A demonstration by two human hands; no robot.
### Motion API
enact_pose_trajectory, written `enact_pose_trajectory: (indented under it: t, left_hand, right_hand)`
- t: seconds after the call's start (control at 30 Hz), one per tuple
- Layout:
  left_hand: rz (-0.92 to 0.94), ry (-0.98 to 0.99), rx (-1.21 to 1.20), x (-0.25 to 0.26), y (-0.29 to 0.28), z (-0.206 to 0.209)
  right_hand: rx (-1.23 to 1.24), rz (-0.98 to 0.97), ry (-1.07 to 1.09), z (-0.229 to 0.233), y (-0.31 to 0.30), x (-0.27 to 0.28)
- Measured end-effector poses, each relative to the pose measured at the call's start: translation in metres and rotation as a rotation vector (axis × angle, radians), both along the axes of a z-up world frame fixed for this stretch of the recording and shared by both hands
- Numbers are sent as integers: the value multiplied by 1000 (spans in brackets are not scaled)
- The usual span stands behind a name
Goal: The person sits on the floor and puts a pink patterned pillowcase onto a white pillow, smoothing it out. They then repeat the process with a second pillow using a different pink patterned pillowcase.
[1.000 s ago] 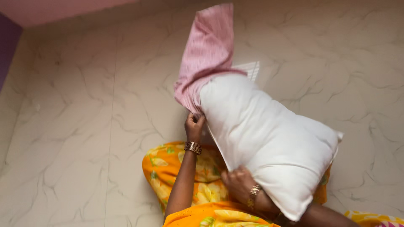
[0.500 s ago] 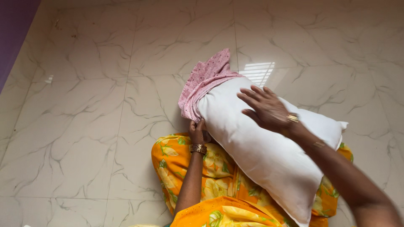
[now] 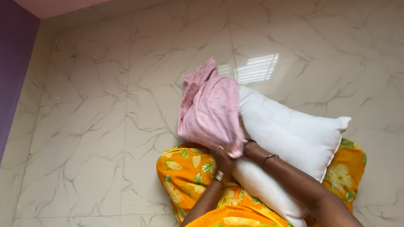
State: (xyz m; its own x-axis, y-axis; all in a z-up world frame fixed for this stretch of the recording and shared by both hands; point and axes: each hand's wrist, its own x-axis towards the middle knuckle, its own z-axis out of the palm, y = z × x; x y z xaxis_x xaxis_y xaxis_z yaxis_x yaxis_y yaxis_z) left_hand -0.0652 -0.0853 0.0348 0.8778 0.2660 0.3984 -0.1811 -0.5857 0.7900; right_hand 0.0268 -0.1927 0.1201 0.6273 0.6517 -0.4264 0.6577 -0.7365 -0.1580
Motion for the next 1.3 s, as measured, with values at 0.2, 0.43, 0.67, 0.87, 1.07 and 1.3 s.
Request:
enact_pose_trajectory:
  t: [0.2, 0.43, 0.67, 0.87, 1.07, 1.3]
  left_hand:
    - [-32, 473, 443, 23, 12, 61]
    - [92, 654, 585, 194, -20, 91]
    - [44, 416, 836, 290, -30, -13]
    - [-440, 360, 638, 137, -167, 6]
    - [-514, 335, 180, 112, -105, 102]
    - [61, 53, 653, 8, 33, 70]
  right_hand:
    - [179, -60, -67, -81, 18, -14]
    - [381, -124, -158, -96, 50, -25]
    - [478, -136, -109, -55, 42, -19]
    - [480, -57, 25, -72, 26, -31]
    - [446, -90, -4, -79, 22, -18]
    - [423, -116, -24, -65, 27, -7]
